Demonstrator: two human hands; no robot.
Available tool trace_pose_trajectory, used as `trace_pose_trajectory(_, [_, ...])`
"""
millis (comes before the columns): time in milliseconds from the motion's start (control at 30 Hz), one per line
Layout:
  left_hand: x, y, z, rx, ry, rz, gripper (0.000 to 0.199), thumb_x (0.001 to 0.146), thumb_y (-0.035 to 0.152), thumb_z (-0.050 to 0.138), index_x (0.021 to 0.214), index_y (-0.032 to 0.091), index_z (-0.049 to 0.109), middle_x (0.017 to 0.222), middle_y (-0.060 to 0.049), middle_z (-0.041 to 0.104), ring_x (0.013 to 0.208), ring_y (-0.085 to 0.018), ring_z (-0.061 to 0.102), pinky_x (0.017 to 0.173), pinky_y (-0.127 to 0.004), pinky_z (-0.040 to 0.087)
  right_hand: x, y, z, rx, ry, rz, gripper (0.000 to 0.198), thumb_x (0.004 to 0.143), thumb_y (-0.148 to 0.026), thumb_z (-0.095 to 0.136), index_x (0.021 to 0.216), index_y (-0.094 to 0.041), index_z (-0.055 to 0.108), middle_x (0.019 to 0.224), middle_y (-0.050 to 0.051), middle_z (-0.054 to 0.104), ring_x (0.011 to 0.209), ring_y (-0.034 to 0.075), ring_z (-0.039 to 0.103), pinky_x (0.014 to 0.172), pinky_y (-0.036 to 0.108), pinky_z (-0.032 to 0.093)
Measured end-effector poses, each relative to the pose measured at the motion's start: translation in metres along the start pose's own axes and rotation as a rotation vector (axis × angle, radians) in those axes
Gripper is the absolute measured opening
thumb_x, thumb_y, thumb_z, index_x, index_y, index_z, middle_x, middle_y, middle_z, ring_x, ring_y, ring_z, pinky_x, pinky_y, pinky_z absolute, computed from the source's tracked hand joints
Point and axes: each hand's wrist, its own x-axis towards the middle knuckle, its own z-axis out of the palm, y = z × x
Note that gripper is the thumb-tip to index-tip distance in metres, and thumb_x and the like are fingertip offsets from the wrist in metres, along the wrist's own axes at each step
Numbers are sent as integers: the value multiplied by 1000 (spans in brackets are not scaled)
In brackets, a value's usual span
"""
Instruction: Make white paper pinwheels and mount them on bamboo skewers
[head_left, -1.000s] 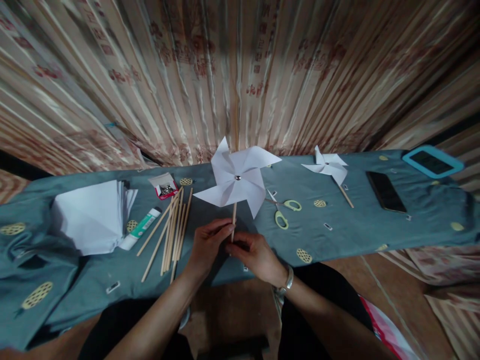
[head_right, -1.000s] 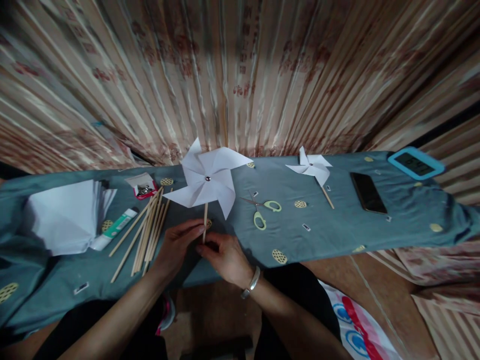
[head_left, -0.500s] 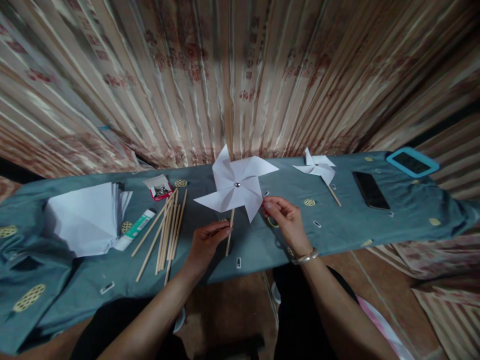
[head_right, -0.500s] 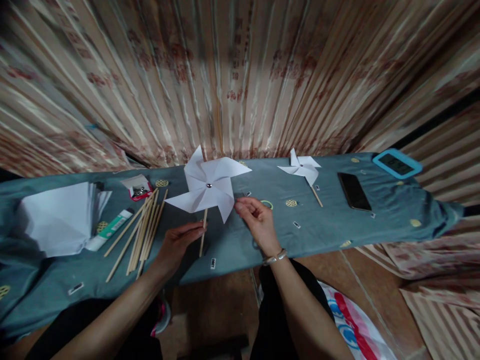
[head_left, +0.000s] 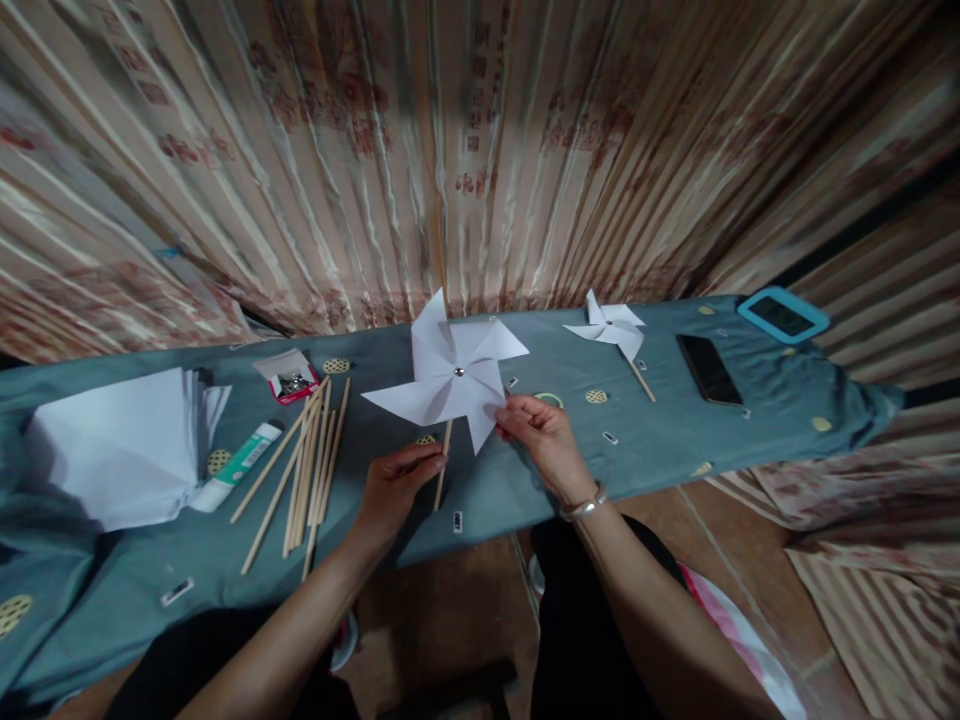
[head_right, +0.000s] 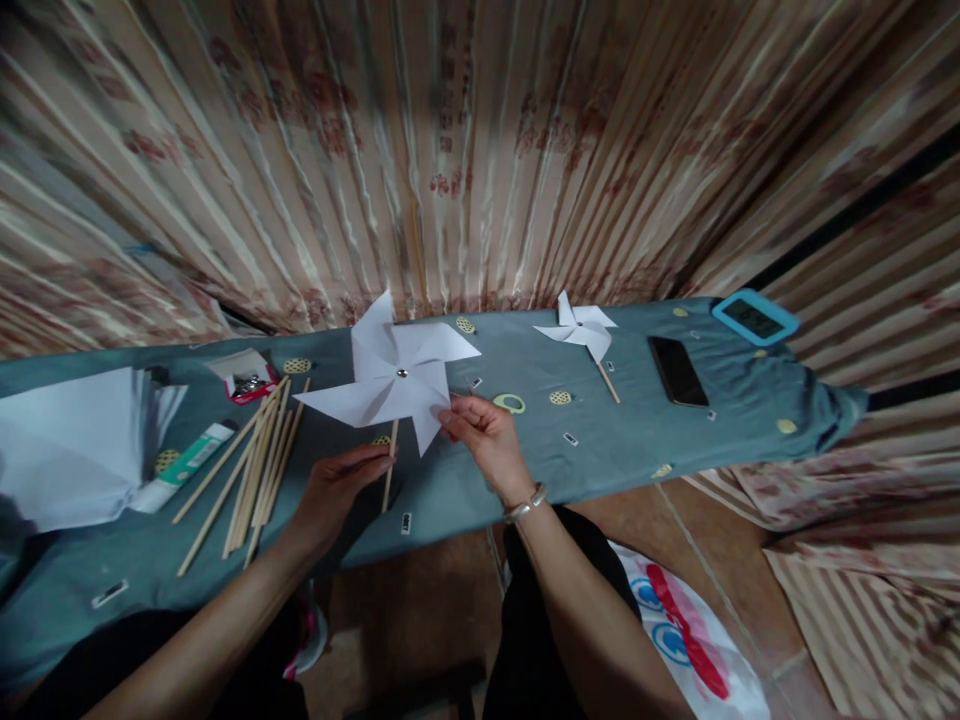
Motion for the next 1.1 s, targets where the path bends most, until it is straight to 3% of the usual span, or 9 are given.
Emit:
trace_pose_trajectory(333, [0, 2, 2, 33, -2, 6, 29, 53, 39, 84, 76, 22, 81, 85, -6, 79, 80, -22, 68, 74, -31, 52, -6, 8, 6, 31, -126, 81, 36, 62, -51, 85, 70, -19, 71, 62, -2, 69, 53, 9, 57, 51, 22, 45])
trace_pose_trajectory(667, [0, -1, 4, 56, -44, -2, 27, 57, 37, 81, 80, 22, 81, 89, -5, 80, 90, -26, 70, 86, -37, 53, -15, 9, 18, 67, -278, 142, 36, 63, -51, 83, 73, -19, 72, 66, -3, 71, 56, 8, 60, 54, 20, 50])
trace_pose_trajectory(833, [0, -1, 2, 64, -69, 49, 23, 61, 34, 81, 81, 24, 81, 87, -5, 79, 85, -24, 70, 80, -32, 53, -19, 9, 20, 80, -379, 187, 34, 65, -50, 82, 81, -20, 74, 70, -3, 73, 56, 6, 60, 57, 18, 51])
trace_pose_trajectory(967, [0, -1, 2, 59, -52, 48, 23, 61, 34, 81, 80, 22, 81, 80, -4, 78, 69, -17, 64, 67, -27, 50, -21, -2, 8, 23, -365, 151, 31, 68, -48, 82, 79, -19, 74, 70, -1, 74, 54, 7, 59, 55, 20, 50])
trace_pose_trajectory(1100, [-1, -2, 3, 18, -15, 0, 27, 56, 36, 83, 78, 20, 81, 80, -6, 78, 69, -17, 63, 64, -26, 48, -18, -20, -15, -24, -229, 61, 30, 69, -48, 81, 77, -20, 75, 68, 1, 75, 51, 8, 56, 50, 21, 46])
